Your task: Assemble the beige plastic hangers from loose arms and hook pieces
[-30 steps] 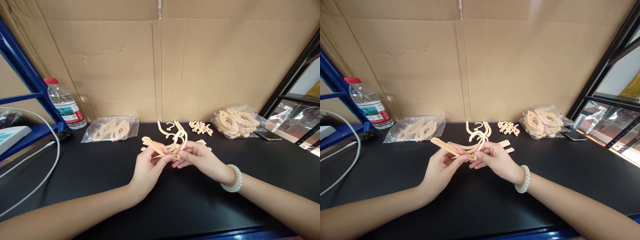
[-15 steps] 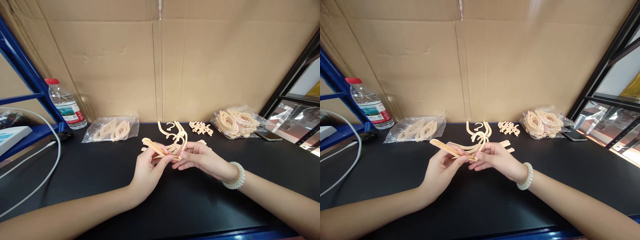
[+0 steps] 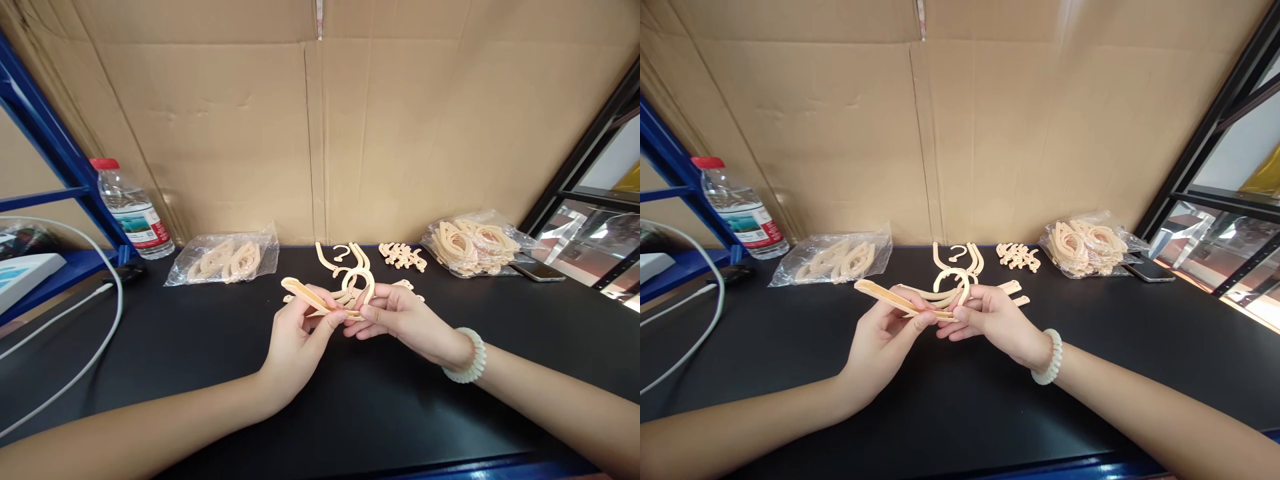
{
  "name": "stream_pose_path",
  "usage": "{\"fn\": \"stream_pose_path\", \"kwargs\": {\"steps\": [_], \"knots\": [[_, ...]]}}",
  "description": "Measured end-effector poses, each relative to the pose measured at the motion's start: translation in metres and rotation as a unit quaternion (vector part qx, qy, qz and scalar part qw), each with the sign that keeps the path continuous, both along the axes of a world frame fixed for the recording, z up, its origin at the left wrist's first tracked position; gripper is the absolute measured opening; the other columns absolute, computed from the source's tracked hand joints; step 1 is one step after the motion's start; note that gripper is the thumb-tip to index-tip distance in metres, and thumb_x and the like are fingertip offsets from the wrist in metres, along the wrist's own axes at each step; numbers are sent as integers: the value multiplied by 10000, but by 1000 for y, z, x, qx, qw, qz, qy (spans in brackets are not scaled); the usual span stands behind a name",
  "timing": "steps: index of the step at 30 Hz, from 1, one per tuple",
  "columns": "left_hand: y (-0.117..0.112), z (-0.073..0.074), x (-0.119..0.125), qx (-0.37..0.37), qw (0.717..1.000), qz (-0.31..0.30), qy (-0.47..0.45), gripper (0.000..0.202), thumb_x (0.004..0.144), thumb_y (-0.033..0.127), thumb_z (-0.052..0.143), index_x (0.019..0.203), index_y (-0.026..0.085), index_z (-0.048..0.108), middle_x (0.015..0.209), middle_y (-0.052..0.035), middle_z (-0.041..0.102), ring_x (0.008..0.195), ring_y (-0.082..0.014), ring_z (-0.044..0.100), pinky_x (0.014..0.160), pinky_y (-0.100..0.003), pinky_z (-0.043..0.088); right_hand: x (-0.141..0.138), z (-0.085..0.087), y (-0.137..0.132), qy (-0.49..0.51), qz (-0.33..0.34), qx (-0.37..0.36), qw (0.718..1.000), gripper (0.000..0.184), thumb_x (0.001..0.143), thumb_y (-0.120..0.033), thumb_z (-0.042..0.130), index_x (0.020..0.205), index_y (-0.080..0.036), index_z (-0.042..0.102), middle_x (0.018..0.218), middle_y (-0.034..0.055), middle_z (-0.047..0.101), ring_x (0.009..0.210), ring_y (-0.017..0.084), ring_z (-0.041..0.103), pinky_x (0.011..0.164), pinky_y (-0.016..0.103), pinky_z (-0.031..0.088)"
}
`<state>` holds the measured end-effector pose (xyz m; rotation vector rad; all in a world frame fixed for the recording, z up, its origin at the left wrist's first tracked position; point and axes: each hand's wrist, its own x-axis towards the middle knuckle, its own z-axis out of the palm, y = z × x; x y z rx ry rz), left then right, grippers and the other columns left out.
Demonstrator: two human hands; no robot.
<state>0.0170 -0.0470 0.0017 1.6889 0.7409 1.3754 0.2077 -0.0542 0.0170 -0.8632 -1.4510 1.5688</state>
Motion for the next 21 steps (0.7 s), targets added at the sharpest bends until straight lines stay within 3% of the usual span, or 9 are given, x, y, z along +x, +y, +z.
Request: {"fn": "stream_pose_path", "kwargs": {"steps": [3, 7, 11, 14, 18, 21], "knots": [[0, 1, 0, -1, 1000, 10, 3, 61, 847, 199, 654, 832, 190, 596, 863, 12, 593, 821, -144, 688, 722, -245, 594, 1, -3, 2, -5, -17, 14, 1000, 231, 863, -375, 680, 940, -165, 626, 1056, 70, 705, 852, 169, 720, 733, 261, 584], [-1, 1, 1, -18, 1000, 9, 1, 68, 841, 214, 663, 835, 192, 599, 878, 4, 597, 830, -151, 682, 746, -261, 589, 4, -6, 7, -1, -41, 49, 998, 196, 824, -337, 729, 855, -161, 648, 859, 25, 693, 710, 124, 685, 627, 222, 549], [0, 2, 1, -29, 999, 11, -8, 87, 836, 236, 668, 838, 189, 595, 875, 3, 600, 813, -155, 689, 758, -278, 590, 7, -6, 11, 14, -53, 75, 996, 193, 752, -309, 791, 845, -167, 698, 865, 34, 698, 752, 135, 666, 688, 257, 569], [1, 3, 1, -37, 999, 20, -9, 109, 828, 252, 676, 840, 186, 590, 887, 2, 598, 827, -155, 686, 757, -273, 589, 8, -5, 10, 8, -72, 51, 996, 250, 712, -331, 814, 870, -163, 715, 932, 53, 711, 814, 167, 692, 745, 295, 591], [1, 4, 1, -44, 999, 29, -2, 125, 815, 261, 687, 828, 179, 594, 894, -6, 597, 832, -155, 673, 758, -277, 588, 9, -4, 9, -1, -115, 19, 993, 367, 671, -351, 840, 945, -159, 689, 869, 50, 723, 850, 205, 710, 805, 355, 592], [1, 5, 1, -44, 999, 25, -2, 123, 815, 255, 687, 817, 176, 593, 866, -2, 602, 796, -147, 672, 737, -272, 588, 10, -5, 10, -6, -106, 23, 994, 362, 668, -348, 844, 930, -164, 673, 831, 35, 717, 794, 190, 709, 776, 348, 583]]}}
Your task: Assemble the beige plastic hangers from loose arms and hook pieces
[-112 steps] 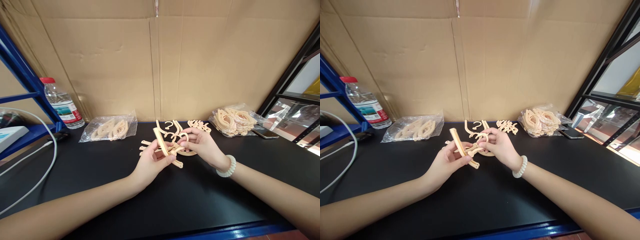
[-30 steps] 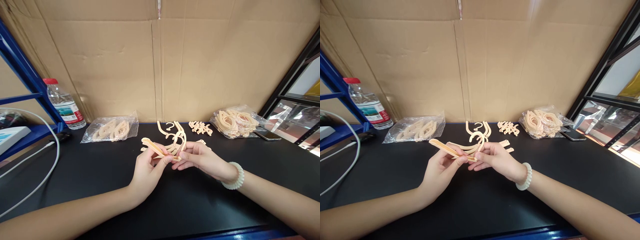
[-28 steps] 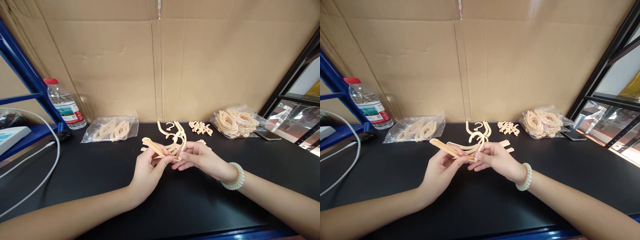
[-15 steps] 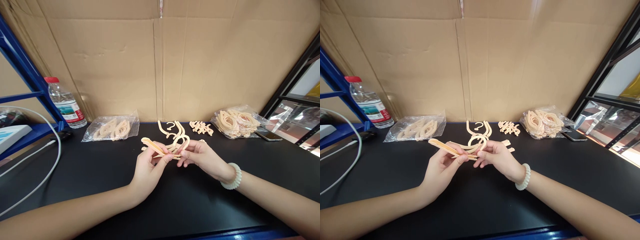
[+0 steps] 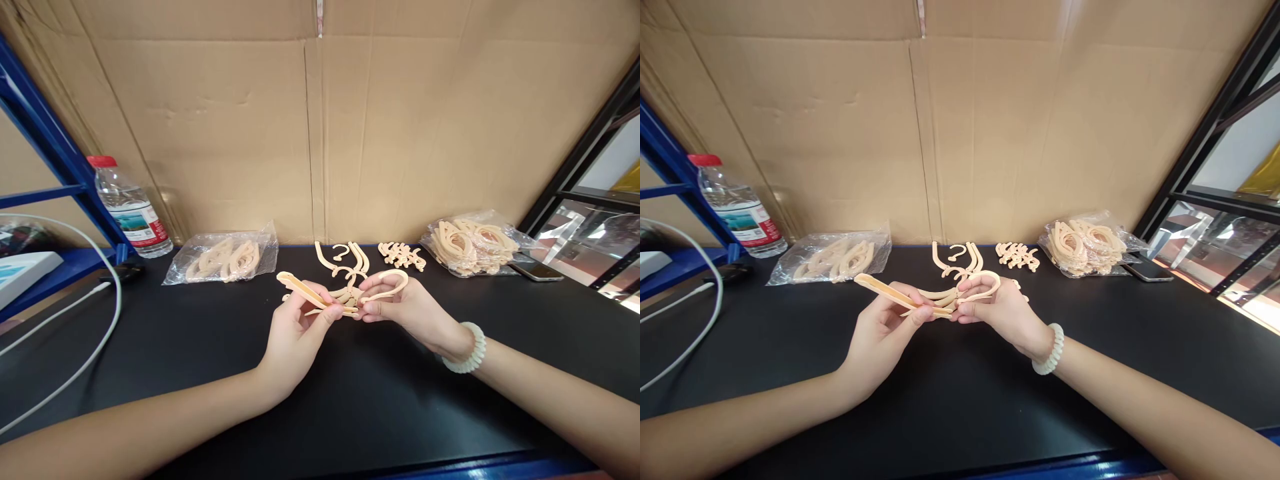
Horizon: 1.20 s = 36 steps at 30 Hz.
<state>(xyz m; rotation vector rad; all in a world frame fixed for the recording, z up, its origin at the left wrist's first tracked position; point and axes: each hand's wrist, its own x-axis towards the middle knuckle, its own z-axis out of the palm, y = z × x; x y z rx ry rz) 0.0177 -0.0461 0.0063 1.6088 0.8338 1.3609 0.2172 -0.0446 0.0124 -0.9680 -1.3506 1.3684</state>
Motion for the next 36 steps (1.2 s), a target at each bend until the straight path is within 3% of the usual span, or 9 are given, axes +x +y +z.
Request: {"fn": "stream_pose_path", "kwargs": {"steps": [5, 11, 18, 31, 36], "knots": [[1, 0, 0, -3, 1000, -4, -2, 125, 809, 258, 695, 820, 180, 597, 856, -1, 607, 797, -158, 682, 751, -289, 589, 0, -1, 0, -4, 58, 43, 997, 192, 739, -297, 804, 833, -158, 711, 889, 33, 711, 763, 127, 647, 744, 270, 540], [1, -2, 0, 6, 1000, -22, -4, 98, 826, 246, 675, 827, 192, 593, 867, 1, 619, 820, -167, 692, 742, -290, 596, -1, 2, -3, 25, 116, -33, 992, 199, 810, -318, 745, 934, -168, 705, 1050, 62, 701, 946, 177, 677, 834, 308, 567], [-1, -5, -2, 23, 999, -15, 21, 86, 821, 235, 683, 826, 195, 607, 847, 9, 623, 792, -159, 693, 709, -273, 603, 3, 7, -3, 0, 124, -70, 990, 256, 748, -328, 798, 900, -139, 714, 952, 73, 733, 910, 203, 713, 884, 346, 567], [-7, -1, 0, 103, 992, -14, 78, 80, 822, 198, 670, 750, 196, 635, 793, -4, 671, 704, -158, 700, 624, -251, 605, -8, 7, -9, -5, 64, -52, 997, 239, 674, -292, 841, 755, -143, 673, 780, 36, 720, 720, 184, 718, 770, 352, 593], [-4, -1, 0, 58, 997, -4, 50, 59, 824, 211, 674, 805, 201, 619, 845, 6, 643, 725, -145, 695, 657, -250, 605, -5, 1, -7, 7, 71, -30, 997, 217, 733, -293, 804, 849, -151, 690, 868, 44, 729, 824, 193, 722, 809, 341, 587]]}}
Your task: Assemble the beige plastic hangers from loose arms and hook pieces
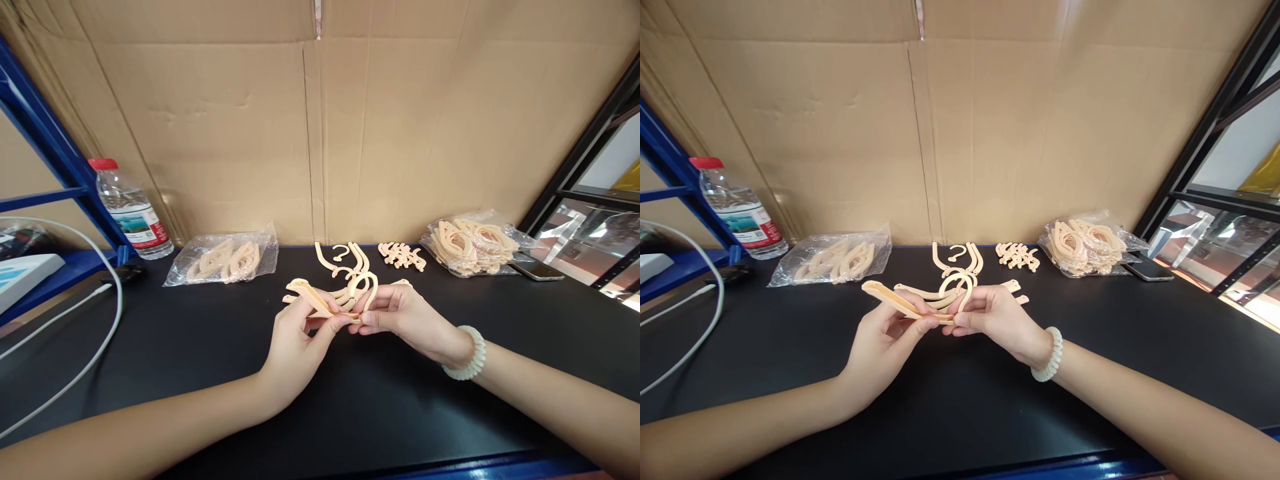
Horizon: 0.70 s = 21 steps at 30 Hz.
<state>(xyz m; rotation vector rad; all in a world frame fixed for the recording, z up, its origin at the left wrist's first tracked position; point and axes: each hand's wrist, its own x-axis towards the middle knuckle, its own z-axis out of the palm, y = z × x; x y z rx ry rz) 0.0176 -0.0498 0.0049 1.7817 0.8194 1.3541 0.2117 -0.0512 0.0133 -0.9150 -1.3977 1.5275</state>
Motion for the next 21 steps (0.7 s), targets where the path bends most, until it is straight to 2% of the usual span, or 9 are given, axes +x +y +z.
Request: {"fn": "stream_pose_path", "kwargs": {"steps": [7, 10, 15, 21], "knots": [[5, -2, -1, -41, 999, -17, -24, 75, 838, 219, 658, 824, 201, 587, 821, 17, 617, 800, -151, 691, 708, -251, 593, 5, -2, 3, -21, 21, -8, 1000, 248, 774, -349, 773, 899, -152, 688, 1037, 91, 727, 975, 218, 701, 850, 337, 574], [4, -1, -2, -38, 999, -16, -21, 73, 837, 213, 657, 826, 202, 585, 808, 24, 613, 751, -135, 687, 684, -236, 590, 7, -1, 5, -37, 21, -12, 999, 274, 764, -364, 779, 923, -158, 693, 1023, 89, 729, 980, 227, 698, 856, 353, 570], [1, 0, -1, -22, 1000, -5, -4, 56, 835, 208, 660, 824, 198, 606, 871, 12, 632, 783, -139, 701, 705, -228, 593, 11, 1, 7, -45, 39, -8, 998, 220, 797, -354, 753, 922, -177, 711, 1000, 52, 725, 1021, 201, 670, 821, 306, 579], [1, -1, -1, -18, 1000, -1, 16, 53, 839, 211, 649, 811, 196, 607, 856, 13, 659, 742, -137, 708, 687, -230, 597, 9, 0, 5, -23, 50, -40, 998, 223, 792, -314, 764, 926, -146, 706, 1004, 73, 729, 975, 200, 693, 827, 297, 578]]}}
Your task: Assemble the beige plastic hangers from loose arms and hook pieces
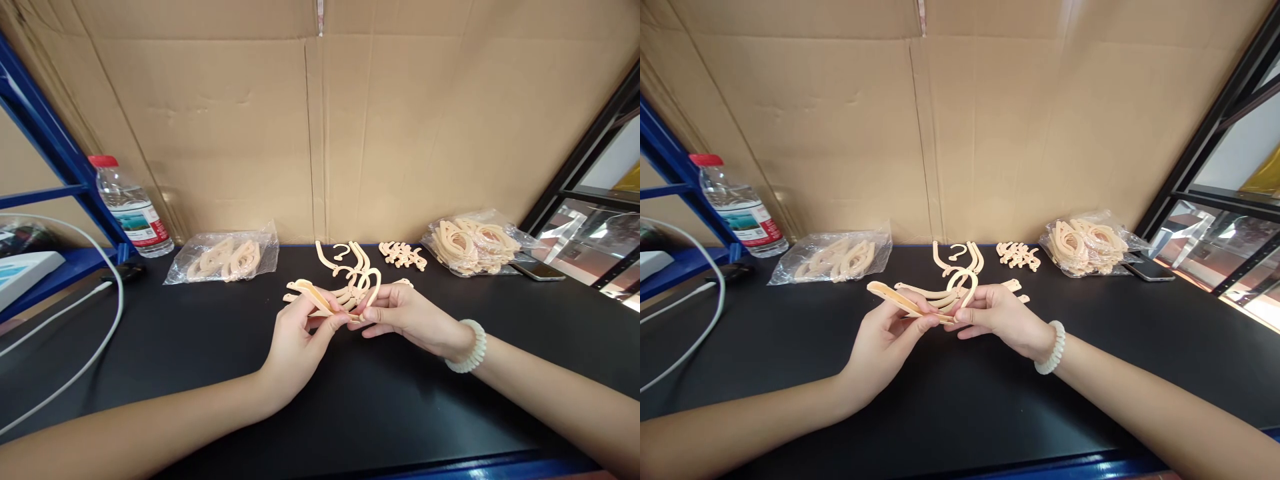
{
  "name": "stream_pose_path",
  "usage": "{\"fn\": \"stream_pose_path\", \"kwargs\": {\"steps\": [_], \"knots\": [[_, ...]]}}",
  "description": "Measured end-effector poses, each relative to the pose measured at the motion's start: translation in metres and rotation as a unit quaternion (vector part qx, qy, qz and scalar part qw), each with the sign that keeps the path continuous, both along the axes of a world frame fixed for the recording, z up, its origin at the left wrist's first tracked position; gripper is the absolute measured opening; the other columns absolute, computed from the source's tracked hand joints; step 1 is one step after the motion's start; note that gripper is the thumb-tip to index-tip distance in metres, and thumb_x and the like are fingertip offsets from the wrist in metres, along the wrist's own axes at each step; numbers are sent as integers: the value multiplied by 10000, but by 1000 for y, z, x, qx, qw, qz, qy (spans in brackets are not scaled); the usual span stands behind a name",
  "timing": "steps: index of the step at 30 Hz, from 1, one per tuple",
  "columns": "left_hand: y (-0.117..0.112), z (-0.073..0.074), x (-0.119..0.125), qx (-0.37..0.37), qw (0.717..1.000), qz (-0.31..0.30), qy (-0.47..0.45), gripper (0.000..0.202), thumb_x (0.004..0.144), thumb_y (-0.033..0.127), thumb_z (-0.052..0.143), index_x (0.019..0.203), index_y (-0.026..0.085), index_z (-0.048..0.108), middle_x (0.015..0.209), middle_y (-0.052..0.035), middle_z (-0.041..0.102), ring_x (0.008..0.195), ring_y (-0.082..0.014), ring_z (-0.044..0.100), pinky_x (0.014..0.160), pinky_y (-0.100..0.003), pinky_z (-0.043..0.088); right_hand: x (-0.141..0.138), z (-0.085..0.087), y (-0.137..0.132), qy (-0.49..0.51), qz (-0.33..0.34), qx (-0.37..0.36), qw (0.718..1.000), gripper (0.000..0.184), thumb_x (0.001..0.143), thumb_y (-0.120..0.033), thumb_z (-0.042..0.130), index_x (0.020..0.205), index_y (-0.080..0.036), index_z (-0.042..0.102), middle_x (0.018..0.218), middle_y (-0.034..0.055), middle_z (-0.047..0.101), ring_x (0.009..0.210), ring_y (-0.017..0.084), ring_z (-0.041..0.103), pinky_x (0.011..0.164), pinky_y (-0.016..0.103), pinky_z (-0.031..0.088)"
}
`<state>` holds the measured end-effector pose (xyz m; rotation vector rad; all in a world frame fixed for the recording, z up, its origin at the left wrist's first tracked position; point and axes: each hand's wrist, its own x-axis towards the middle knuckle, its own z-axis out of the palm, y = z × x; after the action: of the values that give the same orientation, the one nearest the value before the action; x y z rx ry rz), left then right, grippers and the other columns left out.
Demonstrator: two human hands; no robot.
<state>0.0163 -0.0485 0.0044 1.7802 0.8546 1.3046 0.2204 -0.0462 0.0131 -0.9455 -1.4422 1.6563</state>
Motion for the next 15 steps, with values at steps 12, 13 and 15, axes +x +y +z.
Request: {"fn": "stream_pose_path", "kwargs": {"steps": [12, 13, 15], "knots": [[0, -5, 0, -42, 999, 5, 0, 108, 811, 245, 691, 814, 193, 596, 851, 5, 650, 790, -159, 682, 699, -265, 592, -19, -8, -6, 20, -87, 72, 993, 265, 724, -346, 806, 768, -142, 644, 733, 15, 701, 665, 143, 706, 629, 239, 579], [0, -4, 1, -52, 999, 4, -10, 119, 808, 251, 696, 813, 193, 592, 854, 7, 646, 801, -159, 680, 698, -263, 591, -20, -8, -7, 23, -95, 81, 992, 271, 719, -354, 807, 764, -146, 640, 727, 11, 697, 646, 141, 701, 612, 240, 577], [0, -3, 1, -77, 997, -3, -29, 135, 808, 260, 696, 818, 194, 579, 850, 11, 646, 810, -160, 680, 690, -260, 590, -22, -9, -8, 31, -103, 89, 990, 262, 731, -360, 796, 767, -153, 640, 770, 18, 705, 647, 142, 699, 613, 250, 579]]}}
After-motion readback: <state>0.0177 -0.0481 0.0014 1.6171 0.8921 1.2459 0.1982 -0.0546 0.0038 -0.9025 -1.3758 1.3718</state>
